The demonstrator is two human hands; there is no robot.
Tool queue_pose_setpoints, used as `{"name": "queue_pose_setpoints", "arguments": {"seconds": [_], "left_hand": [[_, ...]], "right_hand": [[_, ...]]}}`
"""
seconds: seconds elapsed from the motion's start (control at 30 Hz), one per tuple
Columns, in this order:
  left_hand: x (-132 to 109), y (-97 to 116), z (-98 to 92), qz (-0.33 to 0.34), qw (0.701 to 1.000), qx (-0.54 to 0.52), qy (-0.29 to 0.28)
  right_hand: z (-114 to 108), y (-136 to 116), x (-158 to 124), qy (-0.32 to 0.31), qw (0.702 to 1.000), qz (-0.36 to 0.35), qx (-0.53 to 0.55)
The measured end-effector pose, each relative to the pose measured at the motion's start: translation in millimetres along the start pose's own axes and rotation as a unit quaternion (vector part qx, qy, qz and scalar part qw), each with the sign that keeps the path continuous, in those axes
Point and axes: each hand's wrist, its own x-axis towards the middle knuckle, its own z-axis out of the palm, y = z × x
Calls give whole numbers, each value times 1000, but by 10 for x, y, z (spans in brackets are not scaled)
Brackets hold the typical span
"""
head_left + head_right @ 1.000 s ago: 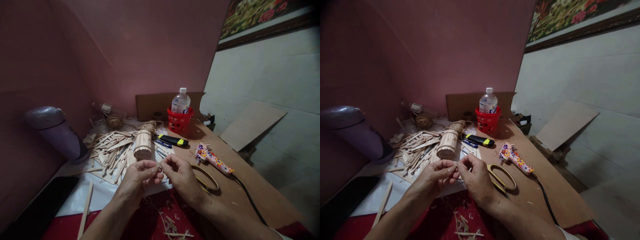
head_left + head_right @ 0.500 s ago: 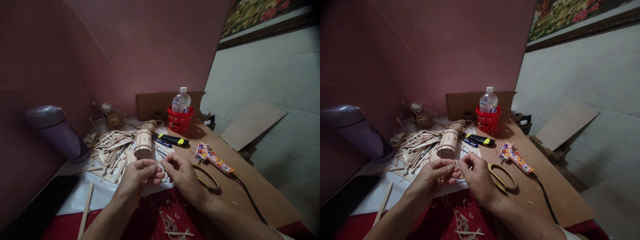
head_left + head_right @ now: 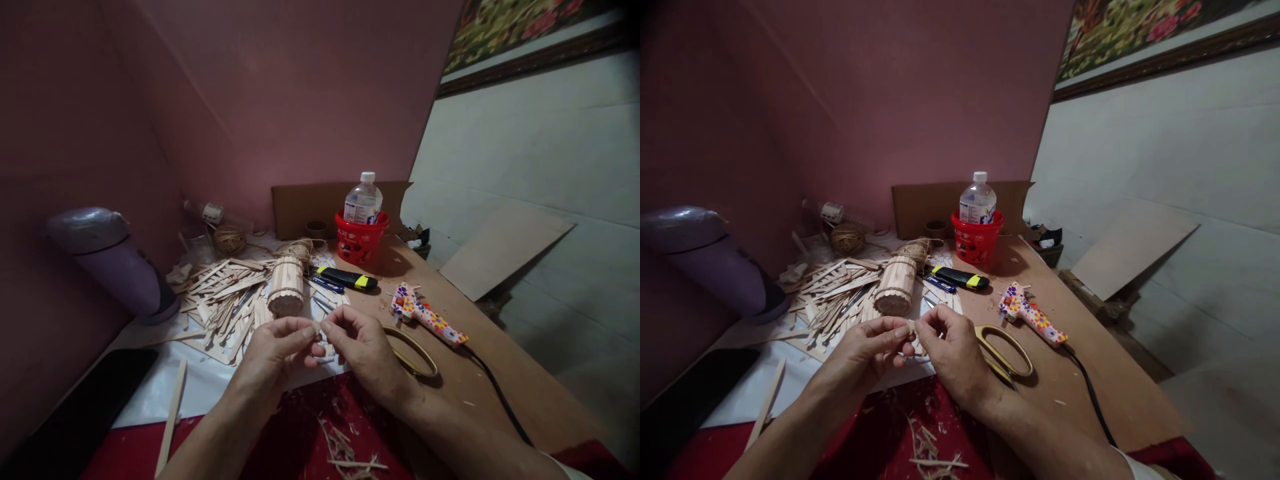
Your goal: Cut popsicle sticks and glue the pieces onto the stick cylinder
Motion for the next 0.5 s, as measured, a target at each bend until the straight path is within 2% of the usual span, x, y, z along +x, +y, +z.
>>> {"name": "queue_pose_setpoints", "arguments": {"seconds": [0.27,0.5], "left_hand": [[-4,26,-16,-1,1000,17,-20],[-9,21,-24,-1,999,32,-19]], "right_hand": [[-34,-27,33,-42,995,50,75],[-49,-45,54,-57,991,74,99]]}}
